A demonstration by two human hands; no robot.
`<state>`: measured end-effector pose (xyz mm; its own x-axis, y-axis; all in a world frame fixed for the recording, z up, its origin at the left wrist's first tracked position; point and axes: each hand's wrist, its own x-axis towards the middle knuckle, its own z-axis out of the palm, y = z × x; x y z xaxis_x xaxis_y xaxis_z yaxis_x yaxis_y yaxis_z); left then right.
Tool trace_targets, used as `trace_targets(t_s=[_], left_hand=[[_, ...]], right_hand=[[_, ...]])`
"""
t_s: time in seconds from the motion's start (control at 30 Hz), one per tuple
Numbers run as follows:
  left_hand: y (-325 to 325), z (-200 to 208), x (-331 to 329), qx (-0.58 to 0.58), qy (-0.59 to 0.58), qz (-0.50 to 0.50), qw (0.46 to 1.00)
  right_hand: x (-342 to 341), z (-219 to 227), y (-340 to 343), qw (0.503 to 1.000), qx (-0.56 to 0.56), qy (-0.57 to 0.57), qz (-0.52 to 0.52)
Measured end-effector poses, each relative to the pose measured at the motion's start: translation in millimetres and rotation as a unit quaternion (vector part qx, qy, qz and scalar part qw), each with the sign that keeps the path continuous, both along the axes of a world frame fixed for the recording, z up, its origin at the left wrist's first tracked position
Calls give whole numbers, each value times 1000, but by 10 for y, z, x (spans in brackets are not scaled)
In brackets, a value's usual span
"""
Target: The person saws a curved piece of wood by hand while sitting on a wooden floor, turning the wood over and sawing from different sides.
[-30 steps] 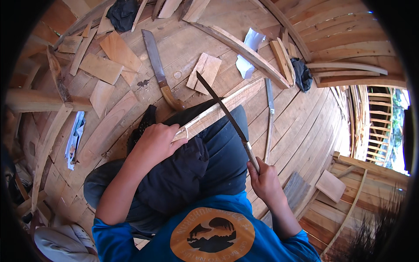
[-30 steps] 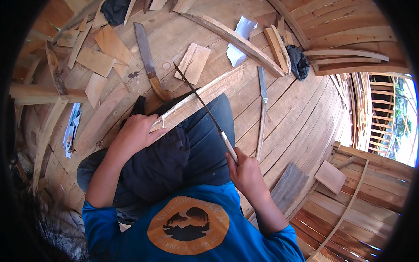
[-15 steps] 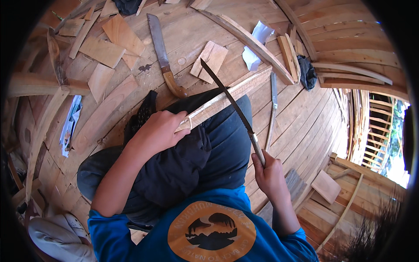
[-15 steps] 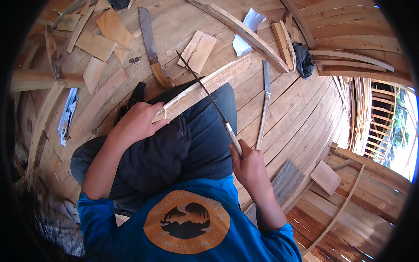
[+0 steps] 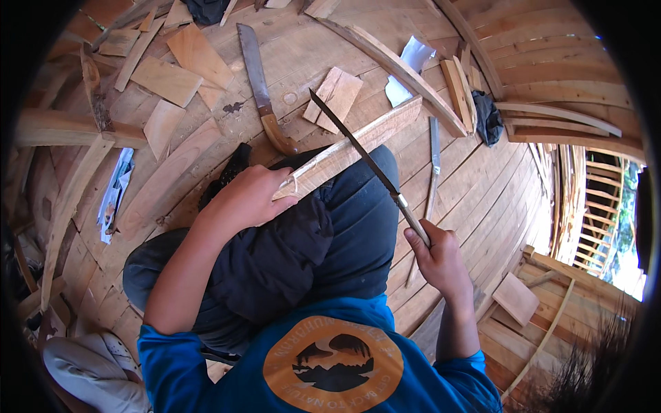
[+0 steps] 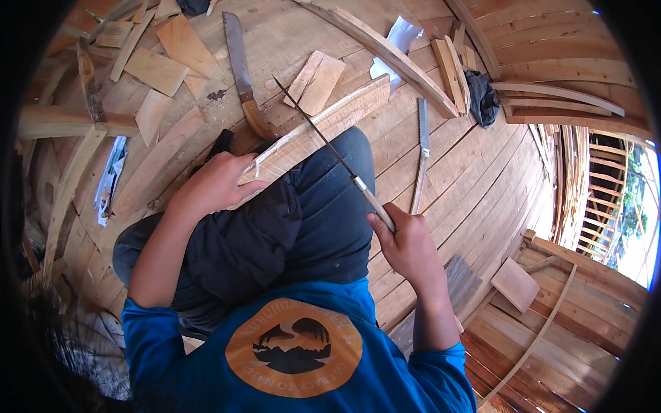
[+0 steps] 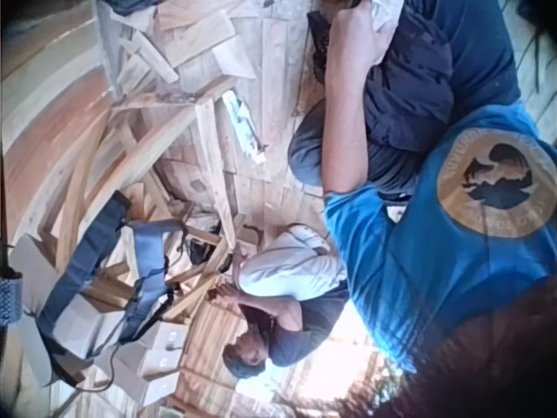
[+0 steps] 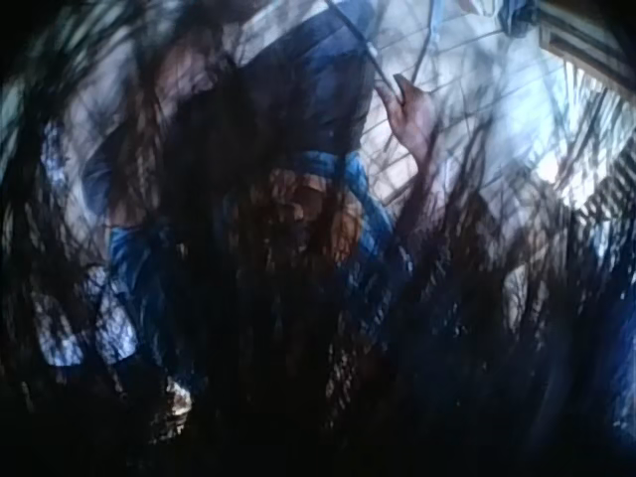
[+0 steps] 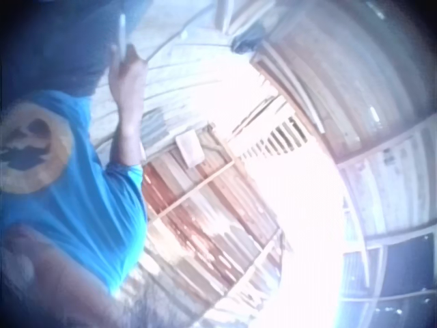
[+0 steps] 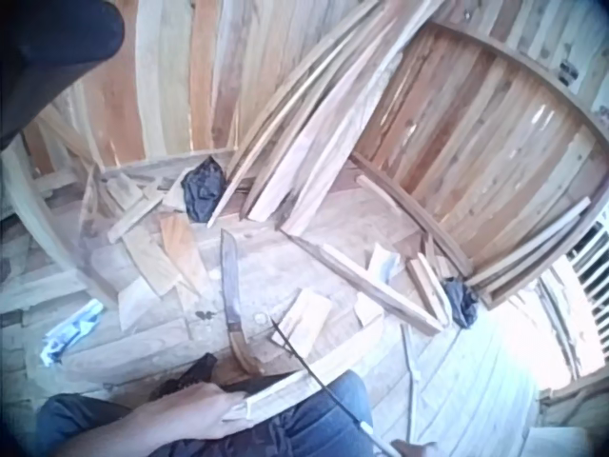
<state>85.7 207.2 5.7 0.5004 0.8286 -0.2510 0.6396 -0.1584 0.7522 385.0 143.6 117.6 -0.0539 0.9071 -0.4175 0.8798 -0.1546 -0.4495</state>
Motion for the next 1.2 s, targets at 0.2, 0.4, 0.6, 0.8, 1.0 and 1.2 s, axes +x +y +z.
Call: trace_targets(t_s=[0.2,0.4,0.6,0.8,1.0,1.2], left_hand=[[83,-67,-67,-34,-73,-14,997],[154,-169,-98,-171,-199,-37,964],[179,-226,-109,-227,-169,-50,958],[187,15,-209,-195,-260,26,945],[114,136,-181,-194,-277,48,940],[130,-136,-61,-218,-97,-41,970]], right_hand=[[220,-278,-49,994,-19,105,-12],[363,-769,-236,969,-17,237,-68],[110,-536,-57,936,114,280,-179],[-52,-473,48,950,34,247,-189],[21,-375,-137,937,81,319,-114],[278,-516,-410,984,107,143,-6]])
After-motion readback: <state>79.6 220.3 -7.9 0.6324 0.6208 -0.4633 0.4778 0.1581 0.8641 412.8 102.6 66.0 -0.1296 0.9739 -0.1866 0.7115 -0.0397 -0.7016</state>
